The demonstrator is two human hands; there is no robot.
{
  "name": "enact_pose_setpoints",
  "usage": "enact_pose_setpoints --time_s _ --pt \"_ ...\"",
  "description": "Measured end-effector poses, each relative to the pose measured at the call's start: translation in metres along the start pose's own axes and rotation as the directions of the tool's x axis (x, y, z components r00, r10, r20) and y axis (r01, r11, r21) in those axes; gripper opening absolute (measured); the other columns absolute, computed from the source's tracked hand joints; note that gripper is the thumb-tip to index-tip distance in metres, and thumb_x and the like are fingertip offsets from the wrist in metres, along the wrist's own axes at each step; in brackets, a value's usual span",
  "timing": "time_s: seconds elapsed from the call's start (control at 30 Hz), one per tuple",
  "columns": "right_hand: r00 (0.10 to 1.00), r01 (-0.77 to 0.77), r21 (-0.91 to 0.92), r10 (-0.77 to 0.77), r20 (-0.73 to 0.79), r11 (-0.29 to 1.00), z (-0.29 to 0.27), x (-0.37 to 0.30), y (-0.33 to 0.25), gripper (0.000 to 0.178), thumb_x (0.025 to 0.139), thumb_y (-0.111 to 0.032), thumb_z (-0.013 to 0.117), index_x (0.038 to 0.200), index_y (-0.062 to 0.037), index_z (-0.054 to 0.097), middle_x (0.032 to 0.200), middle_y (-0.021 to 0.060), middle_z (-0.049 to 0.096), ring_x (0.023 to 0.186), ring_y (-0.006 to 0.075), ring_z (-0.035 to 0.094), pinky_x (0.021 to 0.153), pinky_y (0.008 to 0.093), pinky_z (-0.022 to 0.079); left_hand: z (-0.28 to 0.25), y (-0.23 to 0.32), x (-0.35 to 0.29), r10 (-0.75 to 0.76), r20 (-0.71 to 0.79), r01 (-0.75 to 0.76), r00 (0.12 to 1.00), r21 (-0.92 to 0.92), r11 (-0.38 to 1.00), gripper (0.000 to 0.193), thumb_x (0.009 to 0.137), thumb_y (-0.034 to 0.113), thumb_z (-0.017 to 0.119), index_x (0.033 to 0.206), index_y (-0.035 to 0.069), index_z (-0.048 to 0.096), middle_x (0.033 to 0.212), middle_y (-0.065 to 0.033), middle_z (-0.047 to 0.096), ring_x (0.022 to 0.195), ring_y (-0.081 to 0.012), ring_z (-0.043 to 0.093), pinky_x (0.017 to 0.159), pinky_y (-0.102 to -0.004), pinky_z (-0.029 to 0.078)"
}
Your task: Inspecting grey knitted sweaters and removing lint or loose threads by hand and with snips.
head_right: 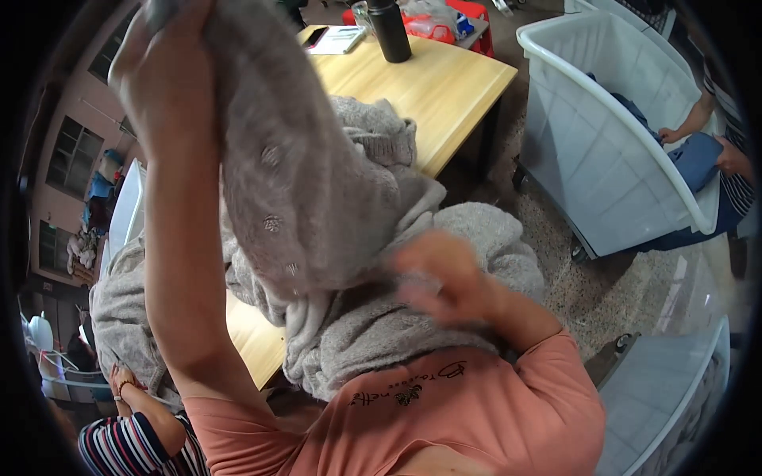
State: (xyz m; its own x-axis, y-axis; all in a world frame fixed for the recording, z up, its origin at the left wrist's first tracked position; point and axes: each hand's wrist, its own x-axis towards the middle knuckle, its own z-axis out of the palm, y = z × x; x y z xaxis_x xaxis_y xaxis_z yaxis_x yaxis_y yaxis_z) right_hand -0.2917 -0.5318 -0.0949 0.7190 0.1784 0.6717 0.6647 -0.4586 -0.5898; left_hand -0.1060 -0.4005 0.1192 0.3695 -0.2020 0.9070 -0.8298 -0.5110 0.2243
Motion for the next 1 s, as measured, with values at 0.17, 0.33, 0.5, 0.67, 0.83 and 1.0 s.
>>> enact_pose_setpoints --time_s 0.17,0.33,0.5,0.67,0.83,1.0 --pt "0.893 -0.124 0.608 -0.179 0.413 0.784 0.064 0.06 -0.044 0.045 0.084 -0.019 0.059 0.121 0.0014 0.045 0.113 0.0189 0.053 0.098 0.0311 0.056 0.088 0.0404 0.044 0.023 0.031 -0.017 0.273 0.351 -0.315 0.896 0.067 0.947 0.021 0.084 0.015 0.055 0.091 -0.003 0.062 0.086 -0.0124 0.064 0.073 -0.0193 0.059 0.067 -0.0299 0.046" --pt "0.717 -0.674 0.359 0.69 0.103 0.646 0.042 0.065 -0.008 0.051 0.088 -0.013 0.053 0.129 0.0054 0.03 0.105 0.0175 0.054 0.088 0.0208 0.057 0.08 0.0313 0.048 -0.009 0.015 -0.067 -0.046 0.403 0.145 0.914 -0.217 0.965 0.026 0.084 0.018 0.053 0.097 -0.004 0.06 0.092 -0.0145 0.062 0.079 -0.0219 0.059 0.07 -0.0312 0.046" --pt "0.879 -0.265 0.556 0.434 -0.196 0.788 -0.048 0.015 -0.023 0.049 0.083 -0.017 0.055 0.124 0.0046 0.037 0.107 0.0189 0.054 0.092 0.0241 0.056 0.082 0.034 0.046 -0.103 0.003 -0.104 -0.459 0.226 0.511 0.859 -0.434 0.742 0.031 0.085 0.02 0.051 0.103 -0.004 0.057 0.098 -0.0166 0.06 0.084 -0.0246 0.059 0.073 -0.0324 0.047" --pt "0.995 0.066 0.506 -0.018 -0.099 0.86 -0.109 -0.017 -0.092 0.049 0.079 -0.021 0.058 0.118 0.0039 0.044 0.11 0.0203 0.055 0.096 0.0274 0.055 0.084 0.0366 0.044 -0.198 -0.009 -0.156 -0.715 0.024 0.581 0.698 -0.603 0.547 0.037 0.086 0.023 0.05 0.109 -0.005 0.055 0.104 -0.0188 0.057 0.09 -0.0273 0.058 0.076 -0.0337 0.047" --pt "0.99 0.106 0.008 -0.106 0.097 0.994 -0.131 -0.019 -0.101 0.049 0.075 -0.025 0.061 0.113 0.0031 0.051 0.112 0.0217 0.055 0.099 0.0306 0.054 0.086 0.0393 0.042 -0.303 -0.026 -0.268 -0.364 -0.013 0.328 0.931 0.462 0.824 0.039 0.091 0.023 0.04 0.111 -0.009 0.051 0.106 -0.0207 0.056 0.095 -0.0294 0.057 0.082 -0.038 0.046" --pt "0.555 -0.562 -0.584 0.79 0.26 0.587 -0.043 -0.021 0.005 0.045 0.073 -0.024 0.064 0.111 -0.0002 0.054 0.109 0.0174 0.057 0.102 0.0344 0.05 0.089 0.0408 0.039 -0.343 -0.038 -0.417 -0.817 -0.265 0.855 0.511 0.251 0.453 0.024 0.082 0.003 0.045 0.099 -0.01 0.058 0.09 -0.0166 0.061 0.074 -0.0229 0.058 0.066 -0.0326 0.048"
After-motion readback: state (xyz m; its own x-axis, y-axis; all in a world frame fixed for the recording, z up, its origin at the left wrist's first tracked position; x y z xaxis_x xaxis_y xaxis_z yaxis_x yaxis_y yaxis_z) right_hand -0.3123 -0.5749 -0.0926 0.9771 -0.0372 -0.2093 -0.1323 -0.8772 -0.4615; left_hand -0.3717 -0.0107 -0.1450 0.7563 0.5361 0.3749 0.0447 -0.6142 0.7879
